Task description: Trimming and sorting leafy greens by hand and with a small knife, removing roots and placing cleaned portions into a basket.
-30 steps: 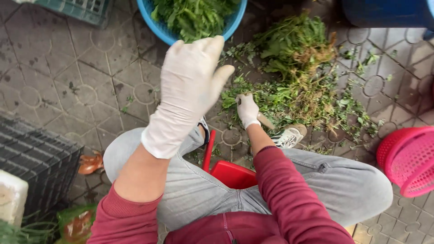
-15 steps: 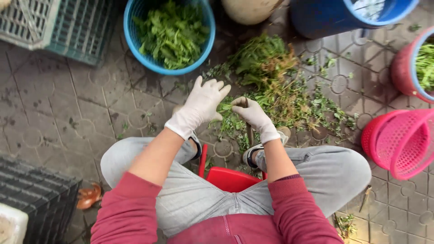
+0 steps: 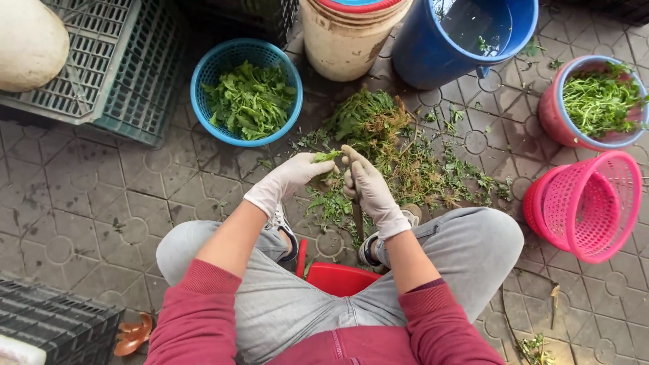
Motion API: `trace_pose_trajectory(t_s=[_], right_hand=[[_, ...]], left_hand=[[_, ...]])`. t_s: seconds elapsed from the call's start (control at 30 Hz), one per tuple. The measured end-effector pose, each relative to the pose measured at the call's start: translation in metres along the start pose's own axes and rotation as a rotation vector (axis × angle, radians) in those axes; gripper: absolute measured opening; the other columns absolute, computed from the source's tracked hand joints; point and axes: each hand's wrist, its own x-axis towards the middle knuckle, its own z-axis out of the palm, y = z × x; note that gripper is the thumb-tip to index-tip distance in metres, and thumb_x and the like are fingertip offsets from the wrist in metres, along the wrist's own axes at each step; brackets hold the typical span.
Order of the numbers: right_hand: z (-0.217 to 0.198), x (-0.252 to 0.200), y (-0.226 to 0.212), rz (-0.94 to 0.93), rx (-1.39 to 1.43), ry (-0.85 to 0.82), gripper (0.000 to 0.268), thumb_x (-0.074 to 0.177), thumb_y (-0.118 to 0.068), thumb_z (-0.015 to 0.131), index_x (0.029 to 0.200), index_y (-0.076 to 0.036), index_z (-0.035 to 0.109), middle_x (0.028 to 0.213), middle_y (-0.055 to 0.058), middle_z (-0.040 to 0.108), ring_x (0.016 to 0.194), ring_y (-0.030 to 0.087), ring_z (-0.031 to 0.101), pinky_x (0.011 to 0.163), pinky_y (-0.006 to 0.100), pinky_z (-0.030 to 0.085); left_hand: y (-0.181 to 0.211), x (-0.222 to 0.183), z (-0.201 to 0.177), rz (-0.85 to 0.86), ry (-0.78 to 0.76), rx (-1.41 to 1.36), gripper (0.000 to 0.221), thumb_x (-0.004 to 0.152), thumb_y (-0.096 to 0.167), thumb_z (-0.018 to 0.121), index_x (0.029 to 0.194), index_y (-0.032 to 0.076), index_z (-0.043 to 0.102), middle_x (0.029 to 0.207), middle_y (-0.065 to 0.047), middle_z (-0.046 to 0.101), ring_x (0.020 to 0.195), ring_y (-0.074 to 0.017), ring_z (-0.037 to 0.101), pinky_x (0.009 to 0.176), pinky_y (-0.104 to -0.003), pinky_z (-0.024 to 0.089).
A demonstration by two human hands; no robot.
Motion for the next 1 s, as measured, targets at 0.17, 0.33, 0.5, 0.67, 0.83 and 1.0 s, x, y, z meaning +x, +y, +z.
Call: trace_pose_trajectory(t_s=[0.17,0.33,0.5,0.67,0.83,1.0], right_hand=[[-0.014,0.006,0.016,-0.005,0.064,-0.005,0.069,0.106,-0.041,0.076,0.161,-0.006,0.054,0.102,0.004,0.055,0.073,0.012,0.057,0.054,0.02,0.041],[-0.022,0.006,0.021,-0.006,0.111,0.025,0.052,0.106,-0.033,0.078,0.148,-0.005,0.065,0.077,0.009,0.06,0.069,0.015,0.059,0.056,0.022,0.042],[-0.033,0.021,0.038,0.028,0.181,0.152,0.033,0.109,-0.029,0.075,0.137,-0.011,0.069,0.078,0.007,0.062,0.065,0.012,0.054,0.053,0.022,0.042],[-0.014,0.015,0.013,0.137,0.313,0.237,0.043,0.113,-0.047,0.059,0.143,-0.016,0.062,0.092,0.001,0.068,0.065,0.005,0.05,0.051,0.016,0.037],[-0.012,0.015,0.008,0.218,0.318,0.201,0.082,0.106,-0.073,0.054,0.164,-0.016,0.046,0.113,-0.007,0.066,0.063,-0.002,0.044,0.045,0.01,0.032],[-0.003,0.021,0.016,0.231,0.161,0.362,0.015,0.097,-0.017,0.089,0.096,-0.017,0.074,0.068,-0.011,0.039,0.046,0.0,0.03,0.039,0.014,0.025]], left_hand=[[0.003,-0.002,0.008,-0.052,-0.1,0.089,0.038,0.096,0.039,0.089,0.094,0.004,0.074,0.073,-0.016,0.078,0.066,-0.0271,0.082,0.069,-0.041,0.071],[0.008,-0.008,0.009,-0.095,-0.141,0.121,0.04,0.099,0.042,0.086,0.093,0.004,0.074,0.072,-0.013,0.076,0.065,-0.0238,0.081,0.068,-0.038,0.07],[0.0,0.0,0.0,-0.068,-0.058,0.095,0.033,0.095,0.03,0.09,0.11,0.005,0.075,0.083,-0.013,0.081,0.07,-0.0259,0.084,0.067,-0.039,0.071],[-0.004,-0.002,0.0,-0.093,-0.01,0.032,0.033,0.097,0.027,0.088,0.115,0.002,0.074,0.083,-0.017,0.082,0.069,-0.0275,0.084,0.066,-0.04,0.071],[0.006,-0.007,0.005,-0.119,-0.004,-0.007,0.036,0.102,0.027,0.082,0.124,0.0,0.072,0.083,-0.02,0.082,0.068,-0.0278,0.083,0.064,-0.04,0.072],[-0.009,0.004,-0.003,-0.132,-0.012,0.187,0.032,0.097,0.026,0.084,0.116,0.001,0.077,0.081,-0.018,0.082,0.066,-0.024,0.083,0.065,-0.034,0.07]])
